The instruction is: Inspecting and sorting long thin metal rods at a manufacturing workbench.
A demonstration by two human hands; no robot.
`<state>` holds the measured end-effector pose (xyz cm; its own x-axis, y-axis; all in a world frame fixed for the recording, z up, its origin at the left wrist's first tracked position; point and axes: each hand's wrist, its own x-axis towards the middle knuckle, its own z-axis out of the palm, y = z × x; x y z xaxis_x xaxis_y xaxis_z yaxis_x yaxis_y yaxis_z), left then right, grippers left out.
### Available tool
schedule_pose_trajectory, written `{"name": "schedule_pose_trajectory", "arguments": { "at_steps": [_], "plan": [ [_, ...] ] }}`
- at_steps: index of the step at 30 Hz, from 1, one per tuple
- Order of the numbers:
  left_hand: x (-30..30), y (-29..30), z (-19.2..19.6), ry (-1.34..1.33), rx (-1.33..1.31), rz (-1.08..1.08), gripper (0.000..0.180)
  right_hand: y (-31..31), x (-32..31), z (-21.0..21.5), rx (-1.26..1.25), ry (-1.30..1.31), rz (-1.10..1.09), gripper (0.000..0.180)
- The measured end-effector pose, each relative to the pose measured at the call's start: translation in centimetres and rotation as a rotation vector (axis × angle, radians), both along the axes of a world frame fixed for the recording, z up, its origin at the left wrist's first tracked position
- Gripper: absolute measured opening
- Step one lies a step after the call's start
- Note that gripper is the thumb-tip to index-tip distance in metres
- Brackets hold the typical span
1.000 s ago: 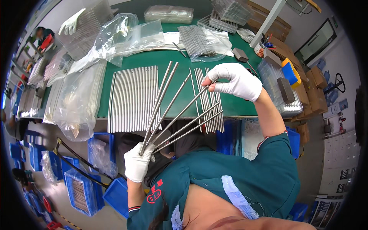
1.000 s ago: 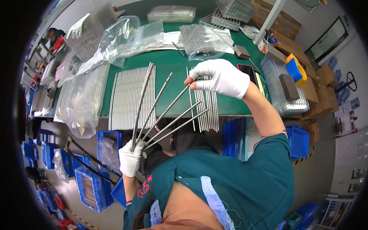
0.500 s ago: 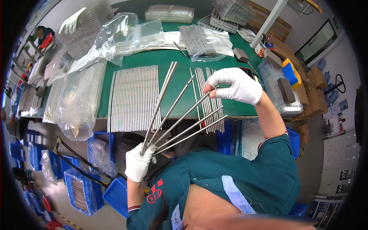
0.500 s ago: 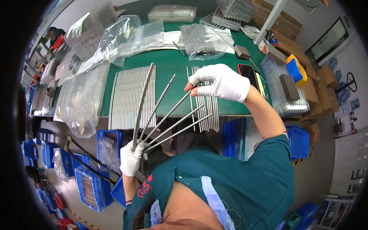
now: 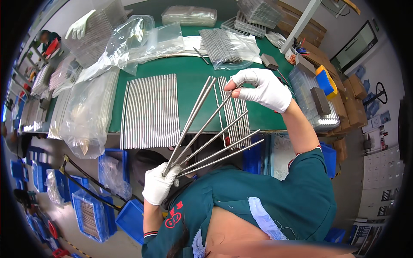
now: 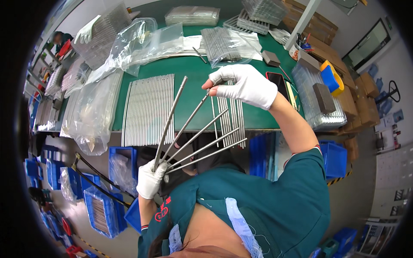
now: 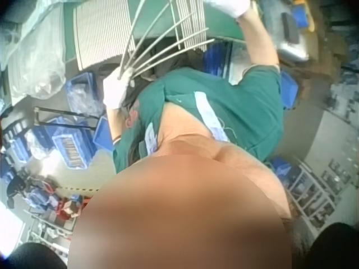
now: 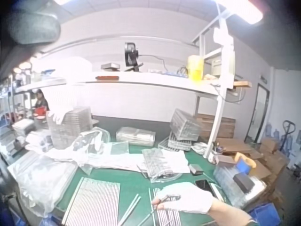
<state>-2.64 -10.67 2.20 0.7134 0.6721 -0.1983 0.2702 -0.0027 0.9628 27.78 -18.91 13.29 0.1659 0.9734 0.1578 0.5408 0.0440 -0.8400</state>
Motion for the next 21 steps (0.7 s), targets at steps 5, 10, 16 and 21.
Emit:
{"name": "schedule_pose_trajectory", "arguments": {
  "at_steps": [5,10,16,21],
  "plan": [
    [0.1,-0.1,0.0,-0.005,-0.071,-0.011,0.015,0.0,0.1,0.1,-0.05,-0.044,-0.008,0.017],
    [0.1,0.1,-0.3,0.028,-0.097,-0.081,0.021,0.0,0.1,-0.2,-0.086,-0.033,0.104,0.019],
    [0.0,0.1,-0.3,0.047,-0.164,-0.124,0.026,-0.3,0.8,0.7,-0.088,0.163,0.022,0.019],
    [0.0,0.0,-0.3,0.045,-0.201,-0.14,0.029,0.2,0.8,1.0,-0.01,0.127,-0.052,0.02]
  ]
}}
